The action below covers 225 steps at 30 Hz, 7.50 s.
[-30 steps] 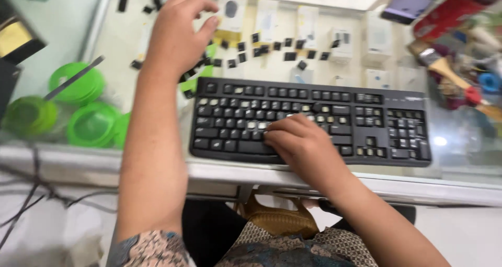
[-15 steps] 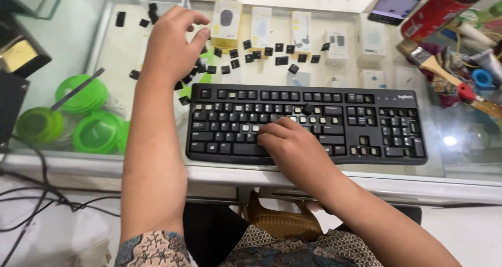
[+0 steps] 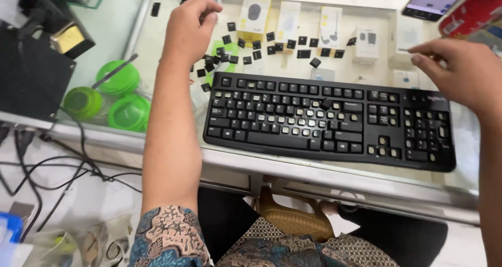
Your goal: Repairing a computer keyboard by manually inserting keycaps or switches into the frame
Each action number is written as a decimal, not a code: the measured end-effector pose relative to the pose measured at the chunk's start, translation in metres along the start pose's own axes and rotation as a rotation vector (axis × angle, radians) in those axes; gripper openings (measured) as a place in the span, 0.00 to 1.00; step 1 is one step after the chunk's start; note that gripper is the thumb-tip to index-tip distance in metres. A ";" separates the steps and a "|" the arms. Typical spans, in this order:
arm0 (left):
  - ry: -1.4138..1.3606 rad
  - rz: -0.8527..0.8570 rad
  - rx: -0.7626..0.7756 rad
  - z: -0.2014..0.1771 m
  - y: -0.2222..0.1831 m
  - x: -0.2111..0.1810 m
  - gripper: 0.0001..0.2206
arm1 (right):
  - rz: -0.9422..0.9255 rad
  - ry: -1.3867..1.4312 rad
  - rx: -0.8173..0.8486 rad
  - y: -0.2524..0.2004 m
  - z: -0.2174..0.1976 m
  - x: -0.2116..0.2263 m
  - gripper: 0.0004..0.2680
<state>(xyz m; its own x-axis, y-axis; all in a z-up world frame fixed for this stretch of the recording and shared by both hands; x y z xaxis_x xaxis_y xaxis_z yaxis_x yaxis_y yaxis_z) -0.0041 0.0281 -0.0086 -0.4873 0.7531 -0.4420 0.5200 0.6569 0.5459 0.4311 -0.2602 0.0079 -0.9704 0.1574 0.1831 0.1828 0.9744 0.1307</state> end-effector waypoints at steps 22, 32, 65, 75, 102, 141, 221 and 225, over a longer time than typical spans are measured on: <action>0.331 -0.263 0.572 -0.004 0.000 -0.096 0.04 | 0.083 0.378 0.188 -0.006 0.052 -0.056 0.06; 0.551 -0.229 0.628 0.019 -0.003 -0.088 0.07 | 0.212 0.241 0.229 -0.011 0.034 -0.043 0.07; 0.462 -0.265 0.661 0.012 -0.003 -0.093 0.06 | 0.250 0.332 0.375 -0.012 -0.017 0.009 0.10; 0.467 -0.232 0.656 0.016 -0.004 -0.083 0.05 | 0.233 0.348 0.364 -0.010 -0.013 0.003 0.10; -0.081 0.051 0.134 -0.032 -0.138 -0.140 0.03 | 0.069 0.721 0.186 0.016 0.153 -0.145 0.13; -0.040 0.224 0.233 -0.013 -0.130 -0.152 0.03 | -0.001 0.606 0.129 -0.006 0.074 -0.069 0.10; -0.068 -0.015 0.327 -0.007 -0.033 -0.147 0.10 | 0.080 0.659 0.157 -0.002 0.089 -0.079 0.11; -0.174 -0.141 0.421 -0.014 -0.086 -0.164 0.09 | 0.106 0.671 0.159 0.000 0.093 -0.083 0.11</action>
<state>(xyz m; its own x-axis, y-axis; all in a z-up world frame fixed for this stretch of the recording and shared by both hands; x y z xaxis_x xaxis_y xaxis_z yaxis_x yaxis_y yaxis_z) 0.0211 -0.1520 0.0270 -0.4674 0.6271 -0.6231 0.7141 0.6833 0.1521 0.4965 -0.2583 -0.0977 -0.6317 0.1697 0.7564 0.1961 0.9790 -0.0558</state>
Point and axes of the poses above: each hand's wrist, its own y-axis towards the middle knuckle, its own z-axis out of the palm, x = y × z, the point moved 1 cm from there along y, towards the middle knuckle, and after that the axes turned 2 degrees about y, right-handed, at the moved point
